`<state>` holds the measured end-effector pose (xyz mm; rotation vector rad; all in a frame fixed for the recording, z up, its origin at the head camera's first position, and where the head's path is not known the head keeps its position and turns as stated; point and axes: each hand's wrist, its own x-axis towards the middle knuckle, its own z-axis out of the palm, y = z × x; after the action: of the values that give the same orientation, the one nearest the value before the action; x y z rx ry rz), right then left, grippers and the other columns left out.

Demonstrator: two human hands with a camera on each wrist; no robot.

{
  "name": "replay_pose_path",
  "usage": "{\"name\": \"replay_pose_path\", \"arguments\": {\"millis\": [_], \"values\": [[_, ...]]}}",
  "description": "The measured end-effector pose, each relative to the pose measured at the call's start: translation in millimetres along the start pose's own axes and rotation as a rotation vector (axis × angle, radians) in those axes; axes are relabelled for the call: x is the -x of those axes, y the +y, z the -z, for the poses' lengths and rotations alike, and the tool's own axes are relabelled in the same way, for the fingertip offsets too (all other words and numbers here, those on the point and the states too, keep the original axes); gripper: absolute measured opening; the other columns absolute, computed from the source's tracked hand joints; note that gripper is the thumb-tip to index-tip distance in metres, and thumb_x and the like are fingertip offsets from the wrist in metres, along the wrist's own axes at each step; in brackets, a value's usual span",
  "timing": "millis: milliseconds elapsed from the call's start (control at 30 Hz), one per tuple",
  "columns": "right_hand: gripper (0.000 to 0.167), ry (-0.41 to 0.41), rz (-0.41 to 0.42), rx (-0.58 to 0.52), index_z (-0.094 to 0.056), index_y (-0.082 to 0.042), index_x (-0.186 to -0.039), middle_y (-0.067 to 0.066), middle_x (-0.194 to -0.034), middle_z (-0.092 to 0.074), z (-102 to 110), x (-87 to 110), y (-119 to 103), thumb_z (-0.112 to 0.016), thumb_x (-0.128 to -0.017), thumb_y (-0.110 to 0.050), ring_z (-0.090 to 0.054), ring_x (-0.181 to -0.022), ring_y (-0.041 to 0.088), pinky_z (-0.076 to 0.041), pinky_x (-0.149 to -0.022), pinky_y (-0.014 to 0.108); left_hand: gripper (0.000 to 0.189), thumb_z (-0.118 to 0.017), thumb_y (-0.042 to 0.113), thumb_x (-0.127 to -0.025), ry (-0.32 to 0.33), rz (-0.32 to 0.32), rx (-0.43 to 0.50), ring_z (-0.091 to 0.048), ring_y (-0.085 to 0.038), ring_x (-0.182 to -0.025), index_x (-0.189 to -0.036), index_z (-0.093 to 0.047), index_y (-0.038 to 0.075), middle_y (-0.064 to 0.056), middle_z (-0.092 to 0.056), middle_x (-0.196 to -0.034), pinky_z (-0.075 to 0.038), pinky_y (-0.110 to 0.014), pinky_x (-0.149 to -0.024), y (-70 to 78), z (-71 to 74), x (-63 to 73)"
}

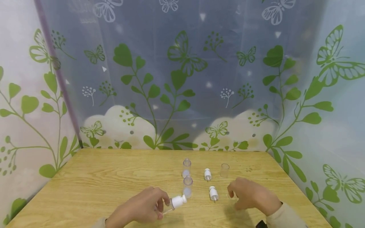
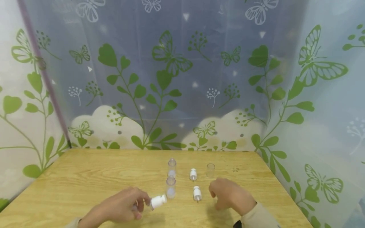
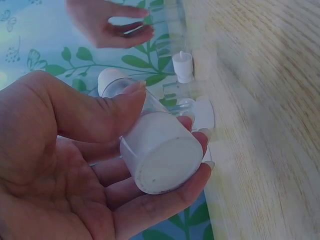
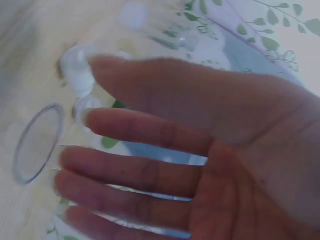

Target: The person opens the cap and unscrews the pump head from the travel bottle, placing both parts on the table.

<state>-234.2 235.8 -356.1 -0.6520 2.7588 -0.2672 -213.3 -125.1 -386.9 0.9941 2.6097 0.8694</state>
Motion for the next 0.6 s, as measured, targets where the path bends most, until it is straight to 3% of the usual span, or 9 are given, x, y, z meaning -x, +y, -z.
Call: {"name": "replay_pose_path", "arguments": {"millis": [267, 600], "values": [[0.010, 0.063, 0.311, -0.042, -0.076, -0.015, -0.100, -0.005, -0.086, -0.072, 10, -0.3, -25, -0.079, -0.091, -0.019, -0.060, -0.072, -0.002, -0.052, -0.065, 0.022, 0.039, -0.076, -0.012, -0.072, -0.009, -0.002, 0.008, -0.063, -0.002, -0.074, -0.108, -0.074, 0.002, 0.002, -0.070, -0.083, -0.054, -0.017, -0.066, 2.9, -3.8, -0.7], [0.019, 0.073, 0.478, -0.069, -0.073, -0.016, -0.115, -0.003, -0.108, -0.076, 18, -13.6, -70, -0.074, -0.096, -0.021, -0.067, -0.089, 0.000, -0.056, -0.076, 0.019, 0.038, -0.076, -0.009, -0.072, -0.017, 0.012, 0.028, -0.065, -0.003, -0.072, -0.108, -0.075, 0.005, 0.003, -0.071, -0.082, -0.054, -0.017, -0.066, 6.6, -9.0, -1.1]]}}
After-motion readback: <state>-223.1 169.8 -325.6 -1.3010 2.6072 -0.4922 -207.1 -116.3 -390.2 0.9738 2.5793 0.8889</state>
